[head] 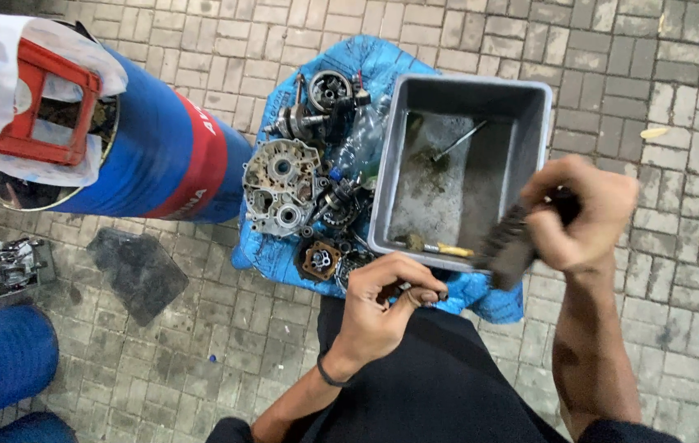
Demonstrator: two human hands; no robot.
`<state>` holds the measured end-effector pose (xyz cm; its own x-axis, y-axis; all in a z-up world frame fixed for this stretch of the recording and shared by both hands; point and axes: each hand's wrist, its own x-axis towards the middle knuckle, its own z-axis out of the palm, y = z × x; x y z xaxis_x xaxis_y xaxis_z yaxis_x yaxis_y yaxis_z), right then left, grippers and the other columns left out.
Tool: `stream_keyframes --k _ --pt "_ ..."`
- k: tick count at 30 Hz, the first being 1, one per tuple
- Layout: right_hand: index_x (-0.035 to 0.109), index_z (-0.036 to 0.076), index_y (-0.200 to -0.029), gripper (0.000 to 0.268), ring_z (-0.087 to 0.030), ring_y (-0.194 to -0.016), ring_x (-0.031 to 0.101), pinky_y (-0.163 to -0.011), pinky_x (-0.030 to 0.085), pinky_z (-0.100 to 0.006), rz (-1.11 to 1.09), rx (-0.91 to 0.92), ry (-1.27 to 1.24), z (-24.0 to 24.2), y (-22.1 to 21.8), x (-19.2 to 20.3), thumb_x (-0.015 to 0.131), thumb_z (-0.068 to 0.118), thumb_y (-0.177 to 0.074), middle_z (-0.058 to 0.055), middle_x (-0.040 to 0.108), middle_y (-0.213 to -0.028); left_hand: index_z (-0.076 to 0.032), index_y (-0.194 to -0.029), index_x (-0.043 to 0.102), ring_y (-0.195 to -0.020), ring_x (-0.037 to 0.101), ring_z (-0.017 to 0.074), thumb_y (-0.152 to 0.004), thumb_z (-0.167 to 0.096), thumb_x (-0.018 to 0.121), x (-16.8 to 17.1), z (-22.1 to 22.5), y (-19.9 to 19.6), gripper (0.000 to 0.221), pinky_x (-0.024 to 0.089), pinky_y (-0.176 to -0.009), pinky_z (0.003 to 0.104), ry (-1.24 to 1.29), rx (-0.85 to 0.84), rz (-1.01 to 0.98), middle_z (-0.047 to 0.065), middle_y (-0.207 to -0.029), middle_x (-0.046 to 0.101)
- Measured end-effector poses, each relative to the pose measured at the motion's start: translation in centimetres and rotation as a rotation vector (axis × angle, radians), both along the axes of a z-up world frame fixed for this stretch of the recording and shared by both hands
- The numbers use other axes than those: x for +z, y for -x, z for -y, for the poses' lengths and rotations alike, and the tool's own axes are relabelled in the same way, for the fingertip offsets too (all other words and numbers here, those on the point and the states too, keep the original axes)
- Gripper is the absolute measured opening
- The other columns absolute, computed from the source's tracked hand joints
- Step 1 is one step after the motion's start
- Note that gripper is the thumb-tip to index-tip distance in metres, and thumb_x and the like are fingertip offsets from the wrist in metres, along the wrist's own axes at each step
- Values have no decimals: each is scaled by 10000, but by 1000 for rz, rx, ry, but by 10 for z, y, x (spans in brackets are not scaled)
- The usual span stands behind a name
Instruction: Scrubbing mechanical engine components with a wire brush and cleaning fluid
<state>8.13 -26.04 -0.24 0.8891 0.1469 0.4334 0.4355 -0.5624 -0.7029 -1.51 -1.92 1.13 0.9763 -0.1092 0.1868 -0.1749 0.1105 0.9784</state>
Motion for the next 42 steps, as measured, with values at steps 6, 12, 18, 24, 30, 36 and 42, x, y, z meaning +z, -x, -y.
stream_keyframes --k 6,12,18,24,30,36,42 --pt "581 175 -827 122 -130 -563 592 -559 440 -239 -483 233 -1173 -31 -17 -72 570 244 -927 -7 563 -592 16 -981 738 -721 686 174 -1020 -64 662 -36 6 -4 117 616 -663 346 390 -35 -71 153 -835 708" --pt "533 73 -825 472 -257 -589 489 -563 367 -368 -1048 -207 -1356 -51 17 -143 395 496 -981 -147 512 -684 38 -1007 701 -721 641 188 -1053 -92 616 -38 3 -10 162 599 -674 360 444 -7 -78 170 -841 672" --pt "602 93 -847 374 -296 -663 600 -601 440 -396 -965 -218 -1365 -56 22 -118 463 434 -911 -157 611 -744 42 -1010 686 -710 604 170 -1063 -106 611 -36 -3 -15 174 581 -677 356 470 -18 -90 162 -823 657" --pt "500 114 -739 345 -242 -615 378 -602 317 -370 -818 25 -1429 -69 10 -76 473 434 -866 -93 403 -669 30 -1002 678 -707 539 148 -1085 -80 561 -29 -30 -26 180 554 -684 343 453 -91 -112 151 -792 627" --pt "409 72 -696 414 -261 -688 374 -675 321 -350 -555 80 -1270 -104 6 -48 407 435 -895 -130 333 -703 19 -1001 689 -715 589 146 -1062 -67 597 -21 -59 -40 140 576 -677 341 383 -130 -109 153 -799 669" --pt "492 32 -534 447 -278 -536 421 -545 291 -345 -49 75 -655 -142 5 18 482 436 -725 -133 413 -536 -22 -1025 716 -724 602 125 -1046 -52 621 -9 -90 -58 102 560 -682 324 231 -244 -103 110 -796 697" --pt "549 17 -604 448 -292 -559 551 -605 437 -438 325 246 -121 -182 37 91 402 331 -888 -121 559 -624 -64 -971 643 -749 610 158 -1035 -90 588 -7 -103 -80 88 482 -722 287 -148 -363 77 37 -871 649"
